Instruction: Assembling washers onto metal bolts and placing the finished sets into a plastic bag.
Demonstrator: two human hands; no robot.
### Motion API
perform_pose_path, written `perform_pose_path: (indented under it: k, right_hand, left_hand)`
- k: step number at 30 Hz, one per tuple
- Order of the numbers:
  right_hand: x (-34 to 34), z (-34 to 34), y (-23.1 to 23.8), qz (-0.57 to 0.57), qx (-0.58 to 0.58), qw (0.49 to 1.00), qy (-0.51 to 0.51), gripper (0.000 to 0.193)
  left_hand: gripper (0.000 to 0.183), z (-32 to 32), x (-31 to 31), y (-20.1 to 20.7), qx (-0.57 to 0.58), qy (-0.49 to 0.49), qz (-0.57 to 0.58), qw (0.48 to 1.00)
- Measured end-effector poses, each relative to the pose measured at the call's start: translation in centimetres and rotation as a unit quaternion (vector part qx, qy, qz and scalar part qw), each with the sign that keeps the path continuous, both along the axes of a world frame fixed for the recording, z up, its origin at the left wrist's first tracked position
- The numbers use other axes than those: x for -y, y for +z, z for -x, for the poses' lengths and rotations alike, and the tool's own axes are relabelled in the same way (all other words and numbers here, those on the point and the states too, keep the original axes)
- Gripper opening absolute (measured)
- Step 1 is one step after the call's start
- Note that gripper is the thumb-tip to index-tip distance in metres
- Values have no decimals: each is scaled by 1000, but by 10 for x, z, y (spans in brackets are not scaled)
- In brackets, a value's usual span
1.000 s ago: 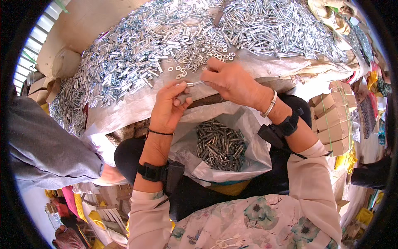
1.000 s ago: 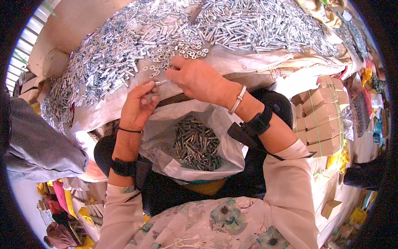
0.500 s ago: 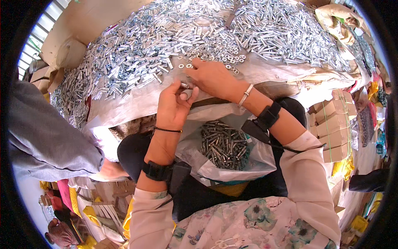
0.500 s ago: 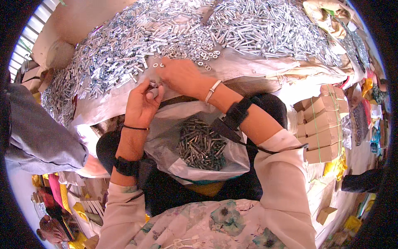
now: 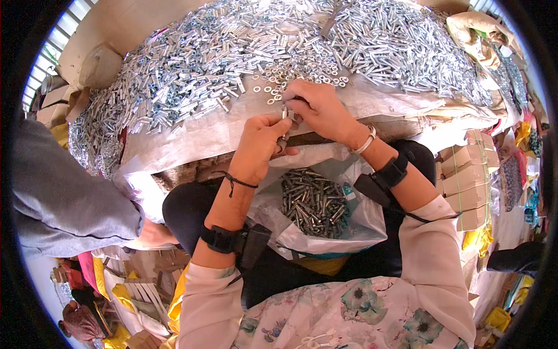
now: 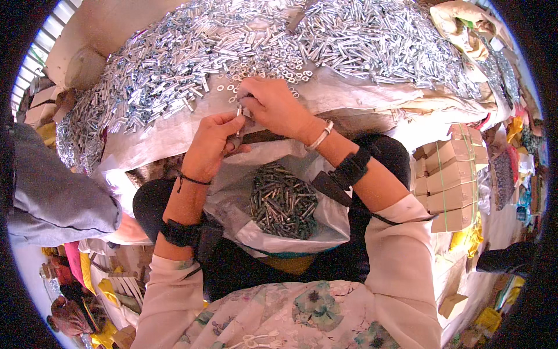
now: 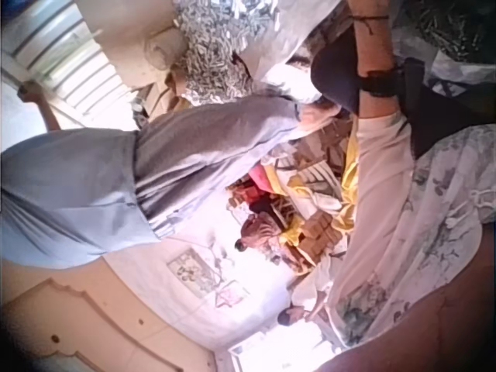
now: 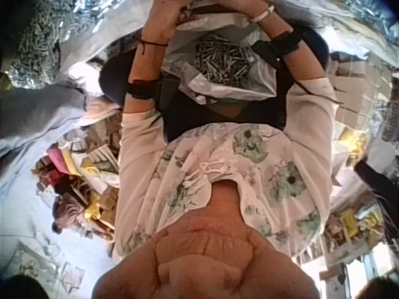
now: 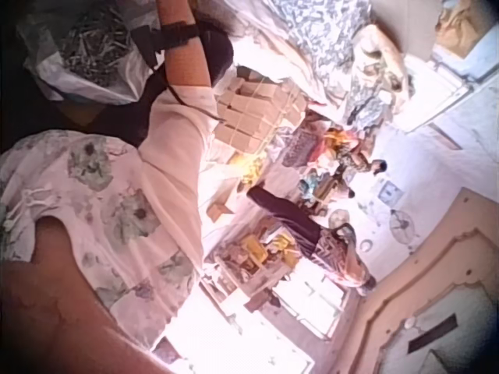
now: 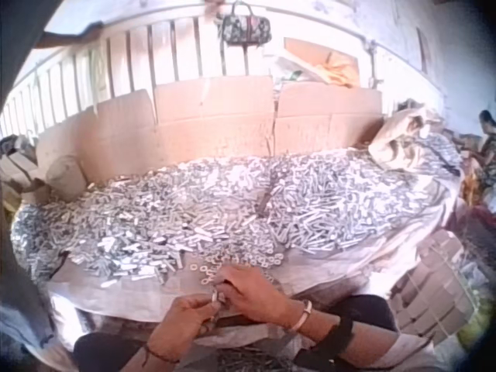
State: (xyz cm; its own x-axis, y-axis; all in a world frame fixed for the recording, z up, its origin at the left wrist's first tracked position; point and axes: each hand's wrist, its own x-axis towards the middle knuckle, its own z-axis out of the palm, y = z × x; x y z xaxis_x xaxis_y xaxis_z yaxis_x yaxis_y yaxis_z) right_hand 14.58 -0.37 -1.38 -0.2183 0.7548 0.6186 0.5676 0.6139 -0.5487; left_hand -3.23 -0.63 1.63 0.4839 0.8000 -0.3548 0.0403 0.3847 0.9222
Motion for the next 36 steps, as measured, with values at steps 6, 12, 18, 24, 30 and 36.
perform_pose_path:
  k: [6,12,18,24,30,36]
  right_hand:
    - [24,-1,13,-38,111,993,-17,16]
    - [-15,6,5,-55,272,957,-87,16]
    - [-26,13,-7,-37,264,955,-128,9]
    - [-16,9,-7,-51,37,997,-50,6]
    - [16,5,6,5,161,985,-64,24]
    - [30,-12,12,-63,223,971,-59,22]
  left_hand:
    - [15,-6,4,-3,10,17,-15,1000]
    - [12,0,-5,-10,28,112,-55,992]
    - [11,-2,-3,-5,43,123,-39,991]
    - [12,-3,-3,-8,38,92,-54,994]
    - [13,-7,2,-5,2,52,-63,997]
    - [14,-12,7,-2,4,35,-62,997]
